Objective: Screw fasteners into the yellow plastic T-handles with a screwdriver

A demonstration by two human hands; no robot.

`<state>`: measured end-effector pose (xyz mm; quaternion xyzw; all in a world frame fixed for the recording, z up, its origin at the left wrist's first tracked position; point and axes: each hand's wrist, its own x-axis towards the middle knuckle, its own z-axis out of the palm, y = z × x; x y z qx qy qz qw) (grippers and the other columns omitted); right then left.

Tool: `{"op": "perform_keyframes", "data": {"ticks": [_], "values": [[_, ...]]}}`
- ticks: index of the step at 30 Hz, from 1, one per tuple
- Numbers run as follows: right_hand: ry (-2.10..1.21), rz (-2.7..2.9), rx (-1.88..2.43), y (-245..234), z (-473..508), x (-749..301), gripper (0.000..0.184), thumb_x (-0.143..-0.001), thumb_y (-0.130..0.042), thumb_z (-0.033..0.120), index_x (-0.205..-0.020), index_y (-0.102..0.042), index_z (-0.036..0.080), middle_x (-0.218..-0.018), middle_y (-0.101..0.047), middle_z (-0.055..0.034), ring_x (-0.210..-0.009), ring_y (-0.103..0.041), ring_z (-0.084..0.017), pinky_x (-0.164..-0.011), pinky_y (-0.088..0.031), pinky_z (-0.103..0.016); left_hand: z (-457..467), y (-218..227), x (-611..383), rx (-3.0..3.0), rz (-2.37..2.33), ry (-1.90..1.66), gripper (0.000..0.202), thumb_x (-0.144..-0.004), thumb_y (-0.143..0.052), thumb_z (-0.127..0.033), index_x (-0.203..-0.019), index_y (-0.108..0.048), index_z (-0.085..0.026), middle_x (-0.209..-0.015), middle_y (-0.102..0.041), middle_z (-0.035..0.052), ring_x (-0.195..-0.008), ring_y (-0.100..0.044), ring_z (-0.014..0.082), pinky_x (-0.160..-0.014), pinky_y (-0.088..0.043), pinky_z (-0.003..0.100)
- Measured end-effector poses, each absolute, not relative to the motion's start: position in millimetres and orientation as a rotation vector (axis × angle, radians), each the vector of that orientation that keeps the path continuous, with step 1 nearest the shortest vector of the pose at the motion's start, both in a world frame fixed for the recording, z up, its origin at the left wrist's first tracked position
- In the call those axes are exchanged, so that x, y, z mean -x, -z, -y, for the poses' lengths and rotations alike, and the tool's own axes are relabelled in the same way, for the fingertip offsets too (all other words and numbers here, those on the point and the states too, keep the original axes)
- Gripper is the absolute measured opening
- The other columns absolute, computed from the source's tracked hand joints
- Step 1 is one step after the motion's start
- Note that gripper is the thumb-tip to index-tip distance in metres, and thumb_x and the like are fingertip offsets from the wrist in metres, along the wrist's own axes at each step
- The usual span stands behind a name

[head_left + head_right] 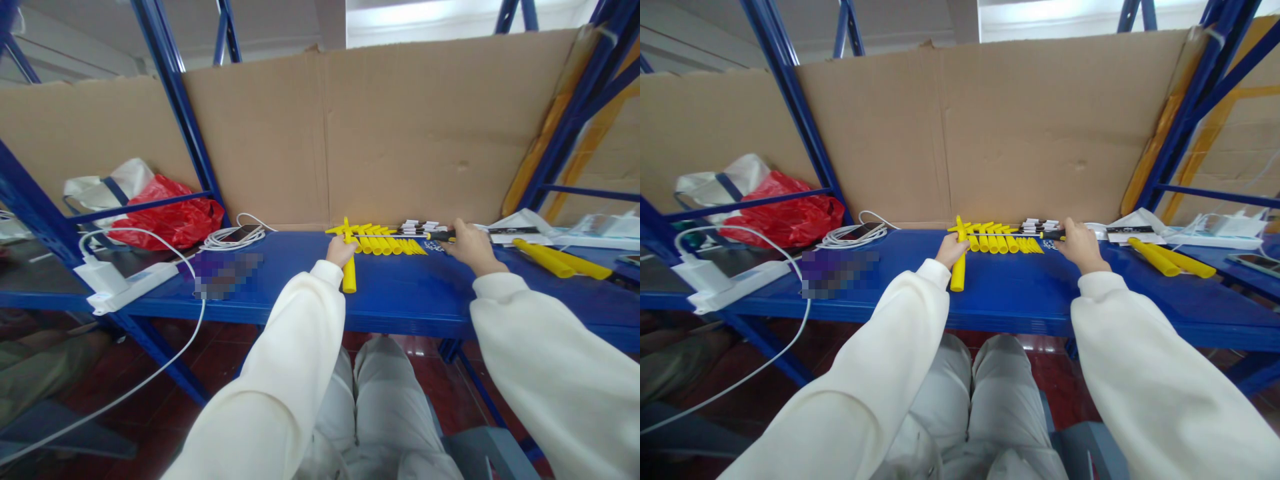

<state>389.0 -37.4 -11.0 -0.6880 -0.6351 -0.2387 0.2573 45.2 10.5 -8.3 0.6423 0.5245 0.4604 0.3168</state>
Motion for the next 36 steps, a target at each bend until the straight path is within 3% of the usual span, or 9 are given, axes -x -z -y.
{"op": "perform_keyframes", "data": {"ticks": [8,12,15,20,28,32,36], "values": [[0.695,1.824,1.754,11,33,-396,0.037,-0.088,-0.064,0.036,-0.116,-0.077,0.017,-0.103,-0.076,-0.0195,-0.103,-0.068,-0.042,-0.087,-0.052,-0.049,-14,9,-43,-1.749,-1.404,-1.197,0.018,-0.078,-0.068,-0.006,-0.085,-0.082,-0.014,-0.092,-0.085,0.0114,-0.100,-0.083,0.0273,-0.094,-0.062,0.031],[0.717,1.862,1.730,13,31,-396,0.028,-0.085,-0.067,0.034,-0.108,-0.075,0.019,-0.103,-0.074,-0.0184,-0.102,-0.068,-0.039,-0.088,-0.053,-0.047,-17,8,-39,-1.786,-1.425,-1.173,0.013,-0.078,-0.069,-0.009,-0.078,-0.080,-0.015,-0.083,-0.084,0.0102,-0.092,-0.082,0.0259,-0.088,-0.063,0.031],[0.711,1.844,1.752,15,31,-394,0.024,-0.084,-0.069,0.033,-0.104,-0.071,0.021,-0.099,-0.073,-0.0171,-0.097,-0.068,-0.037,-0.083,-0.052,-0.044,-17,8,-37,-1.827,-1.429,-1.161,0.012,-0.077,-0.070,-0.010,-0.078,-0.081,-0.016,-0.082,-0.084,0.0096,-0.091,-0.082,0.0260,-0.088,-0.063,0.031],[0.629,1.761,1.908,17,32,-385,0.033,-0.087,-0.070,0.039,-0.114,-0.067,0.021,-0.096,-0.077,-0.0166,-0.086,-0.070,-0.036,-0.076,-0.051,-0.042,-15,4,-33,-1.885,-1.464,-1.125,0.014,-0.077,-0.071,-0.010,-0.082,-0.083,-0.017,-0.086,-0.085,0.0091,-0.096,-0.083,0.0269,-0.091,-0.063,0.030],[0.602,1.944,1.731,18,25,-386,0.028,-0.086,-0.064,0.034,-0.107,-0.072,0.018,-0.116,-0.078,-0.0218,-0.110,-0.073,-0.039,-0.094,-0.057,-0.047,-10,-3,-26,-1.892,-1.526,-1.117,0.020,-0.078,-0.069,-0.008,-0.089,-0.085,-0.014,-0.093,-0.087,0.0117,-0.102,-0.084,0.0282,-0.094,-0.062,0.030],[0.621,1.962,1.723,17,26,-385,0.022,-0.084,-0.066,0.035,-0.101,-0.070,0.022,-0.110,-0.078,-0.0196,-0.107,-0.072,-0.039,-0.090,-0.058,-0.047,-10,-3,-26,-1.857,-1.530,-1.135,0.019,-0.078,-0.070,-0.007,-0.087,-0.085,-0.014,-0.092,-0.086,0.0130,-0.102,-0.084,0.0296,-0.094,-0.063,0.031],[0.588,1.849,1.861,16,31,-380,0.032,-0.086,-0.070,0.039,-0.113,-0.066,0.021,-0.101,-0.079,-0.0188,-0.093,-0.074,-0.038,-0.079,-0.057,-0.044,-9,-4,-27,-1.837,-1.528,-1.141,0.018,-0.076,-0.071,-0.006,-0.084,-0.085,-0.015,-0.089,-0.086,0.0126,-0.100,-0.084,0.0301,-0.092,-0.063,0.031]]}}
